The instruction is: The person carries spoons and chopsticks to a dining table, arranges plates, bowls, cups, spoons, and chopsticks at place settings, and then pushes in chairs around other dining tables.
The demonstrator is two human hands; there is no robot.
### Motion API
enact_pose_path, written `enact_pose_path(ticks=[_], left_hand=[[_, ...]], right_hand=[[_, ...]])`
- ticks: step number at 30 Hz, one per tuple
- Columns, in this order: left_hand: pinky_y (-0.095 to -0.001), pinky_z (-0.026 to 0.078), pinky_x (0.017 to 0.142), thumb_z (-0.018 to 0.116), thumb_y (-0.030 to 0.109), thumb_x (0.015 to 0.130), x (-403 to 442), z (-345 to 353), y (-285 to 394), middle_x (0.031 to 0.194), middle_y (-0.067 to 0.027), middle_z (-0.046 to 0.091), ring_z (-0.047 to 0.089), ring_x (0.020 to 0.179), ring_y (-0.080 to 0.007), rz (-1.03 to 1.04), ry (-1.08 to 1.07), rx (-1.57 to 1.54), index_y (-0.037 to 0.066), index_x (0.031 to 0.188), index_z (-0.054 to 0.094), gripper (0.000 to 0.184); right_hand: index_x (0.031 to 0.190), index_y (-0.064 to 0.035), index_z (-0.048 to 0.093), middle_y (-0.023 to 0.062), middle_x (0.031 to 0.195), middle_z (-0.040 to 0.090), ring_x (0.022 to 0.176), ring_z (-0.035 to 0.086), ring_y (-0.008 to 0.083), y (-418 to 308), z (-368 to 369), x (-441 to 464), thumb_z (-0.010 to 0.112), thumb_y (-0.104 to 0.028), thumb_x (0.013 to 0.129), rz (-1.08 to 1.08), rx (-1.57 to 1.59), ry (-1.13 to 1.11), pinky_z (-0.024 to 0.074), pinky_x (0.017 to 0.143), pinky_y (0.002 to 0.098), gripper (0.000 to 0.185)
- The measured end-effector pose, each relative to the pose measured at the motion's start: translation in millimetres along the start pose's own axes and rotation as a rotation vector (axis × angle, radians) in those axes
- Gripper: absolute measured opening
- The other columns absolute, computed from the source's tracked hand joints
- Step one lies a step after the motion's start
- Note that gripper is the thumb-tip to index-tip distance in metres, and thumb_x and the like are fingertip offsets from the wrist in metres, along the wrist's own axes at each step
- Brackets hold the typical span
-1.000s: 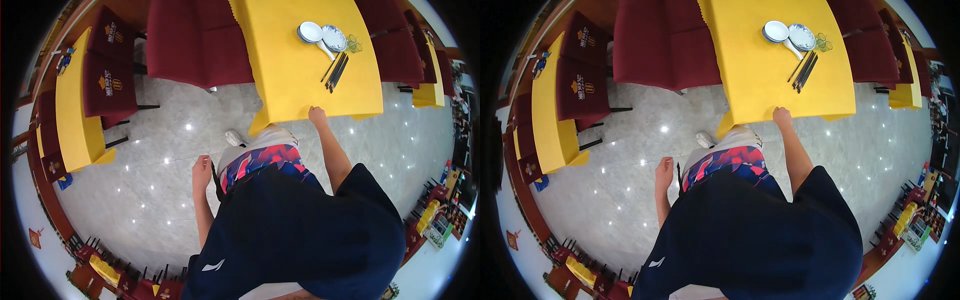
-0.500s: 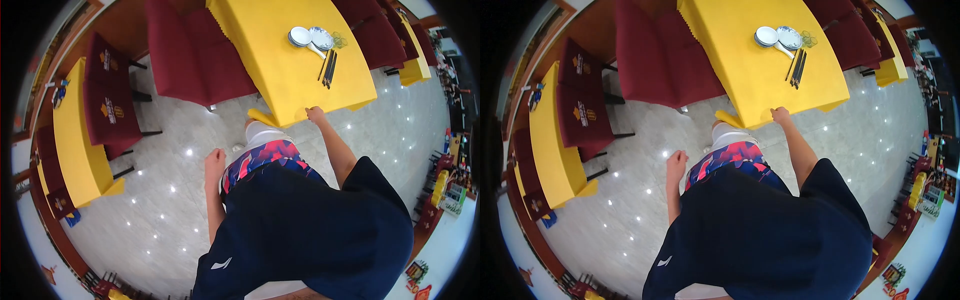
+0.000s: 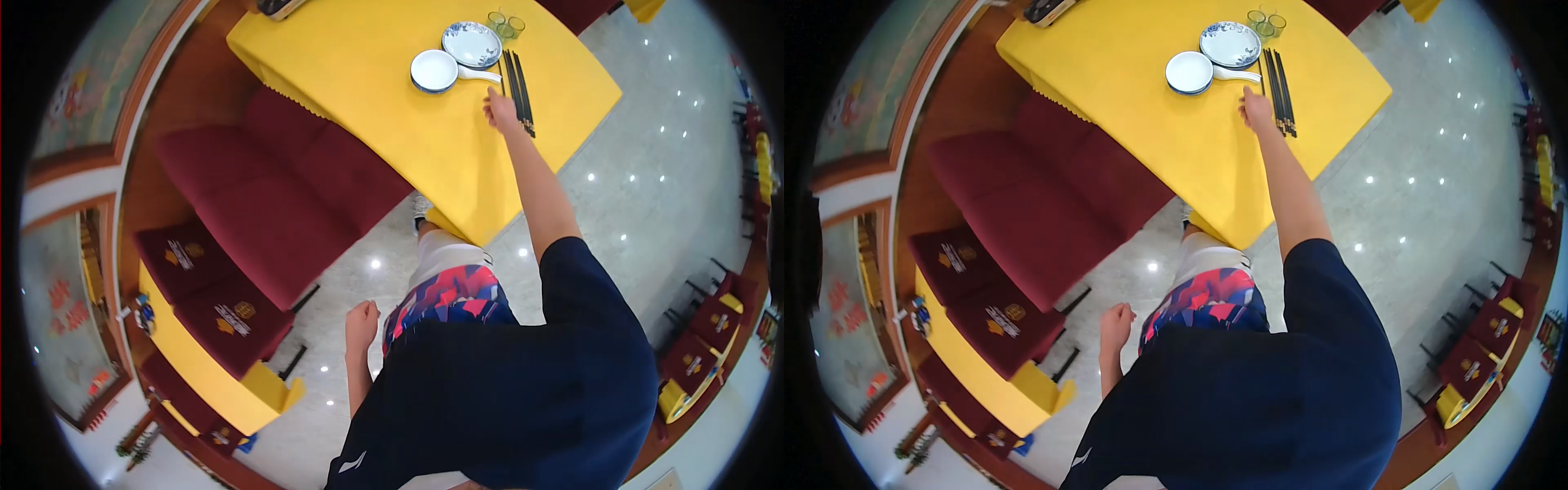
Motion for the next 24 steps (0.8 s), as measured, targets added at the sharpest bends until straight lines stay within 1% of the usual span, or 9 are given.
enact_pose_path(ticks=[3, 6, 8, 10, 14, 17, 19, 21, 24], left_hand=[[-0.0339, 0.05, 0.065, 0.044, 0.014, 0.094, 27, -24, 4, 0.07, -0.012, 0.064, 0.065, 0.069, -0.0204, -0.017, -0.131, -0.023, -0.001, 0.079, 0.061, 0.027], [-0.0301, 0.05, 0.067, 0.045, 0.013, 0.096, 55, -32, 20, 0.074, -0.0081, 0.065, 0.063, 0.071, -0.014, -0.081, -0.183, -0.193, 0.0, 0.086, 0.06, 0.022], [-0.0302, 0.05, 0.067, 0.047, 0.015, 0.097, 76, -32, 36, 0.073, -0.0091, 0.065, 0.063, 0.07, -0.0144, -0.091, -0.201, -0.141, -0.001, 0.087, 0.06, 0.023], [-0.0307, 0.05, 0.068, 0.051, 0.019, 0.098, 97, -27, 51, 0.075, -0.0125, 0.066, 0.065, 0.07, -0.0168, -0.083, -0.244, -0.026, -0.002, 0.09, 0.061, 0.025], [-0.0327, 0.052, 0.069, 0.055, 0.02, 0.096, 129, -27, 103, 0.08, -0.0158, 0.069, 0.069, 0.075, -0.0216, 0.011, -0.269, -0.016, -0.002, 0.096, 0.063, 0.023], [-0.0336, 0.053, 0.069, 0.056, 0.019, 0.096, 141, -33, 131, 0.079, -0.0162, 0.068, 0.069, 0.075, -0.0218, 0.033, -0.296, -0.015, -0.001, 0.097, 0.063, 0.022], [-0.0339, 0.053, 0.07, 0.056, 0.018, 0.096, 148, -40, 142, 0.079, -0.0157, 0.069, 0.069, 0.074, -0.0218, 0.07, -0.295, 0.05, 0.0, 0.098, 0.063, 0.02], [-0.0341, 0.053, 0.069, 0.056, 0.018, 0.095, 154, -46, 154, 0.078, -0.0157, 0.069, 0.069, 0.074, -0.0225, 0.087, -0.306, 0.071, 0.0, 0.098, 0.064, 0.019], [-0.0344, 0.053, 0.068, 0.056, 0.018, 0.095, 166, -48, 175, 0.078, -0.016, 0.069, 0.069, 0.073, -0.0237, 0.16, -0.321, 0.152, 0.0, 0.098, 0.063, 0.019]], right_hand=[[0.087, -0.0018, 0.064, 0.0046, 0.059, 0.055, 0.042, 0.047, 0.0125, -37, 12, 47, 0.064, -0.052, 0.088, -0.003, 0.073, 0.117, 0.0325, 0.036, 0.0294, 0.05], [0.083, -0.0013, 0.064, 0.0053, 0.063, 0.057, 0.045, 0.048, 0.0123, -44, 11, 72, 0.067, -0.051, 0.086, -0.007, 0.053, 0.192, 0.0346, 0.038, 0.0285, 0.05], [0.083, -0.0011, 0.064, 0.0054, 0.064, 0.057, 0.046, 0.048, 0.0122, -47, 8, 90, 0.067, -0.05, 0.086, -0.006, 0.033, 0.226, 0.0348, 0.039, 0.0285, 0.05], [0.081, -0.001, 0.066, 0.005, 0.063, 0.059, 0.047, 0.051, 0.0127, -50, -1, 104, 0.068, -0.05, 0.085, -0.06, -0.185, 0.226, 0.0388, 0.041, 0.0294, 0.049], [0.076, -0.0024, 0.071, 0.0039, 0.063, 0.063, 0.051, 0.058, 0.0138, -56, -14, 112, 0.067, -0.049, 0.084, -0.135, -0.441, 0.196, 0.0462, 0.048, 0.0291, 0.047], [0.079, -0.0035, 0.072, 0.0034, 0.062, 0.062, 0.051, 0.058, 0.0139, -66, -22, 114, 0.067, -0.049, 0.084, -0.196, -0.5, 0.188, 0.0464, 0.048, 0.0292, 0.046], [0.08, -0.0049, 0.073, 0.0036, 0.063, 0.064, 0.051, 0.058, 0.0141, -67, -29, 104, 0.067, -0.048, 0.084, -0.18, -0.424, 0.194, 0.0467, 0.05, 0.0287, 0.044], [0.079, -0.0027, 0.074, 0.0069, 0.067, 0.07, 0.069, 0.067, 0.0205, -77, -34, 94, 0.061, -0.044, 0.083, -0.231, -0.404, 0.155, 0.0526, 0.072, 0.0347, 0.043], [0.082, -0.0003, 0.072, 0.0078, 0.067, 0.071, 0.062, 0.067, 0.0172, -82, -42, 92, 0.059, -0.037, 0.088, -0.224, -0.292, 0.146, 0.0538, 0.068, 0.0324, 0.039]])
Point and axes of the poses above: each hand's wrist, its own x-axis towards the middle knuckle, its own z-axis out of the palm, y = z × x, the point moved 2 cm from there along x, towards the middle knuckle
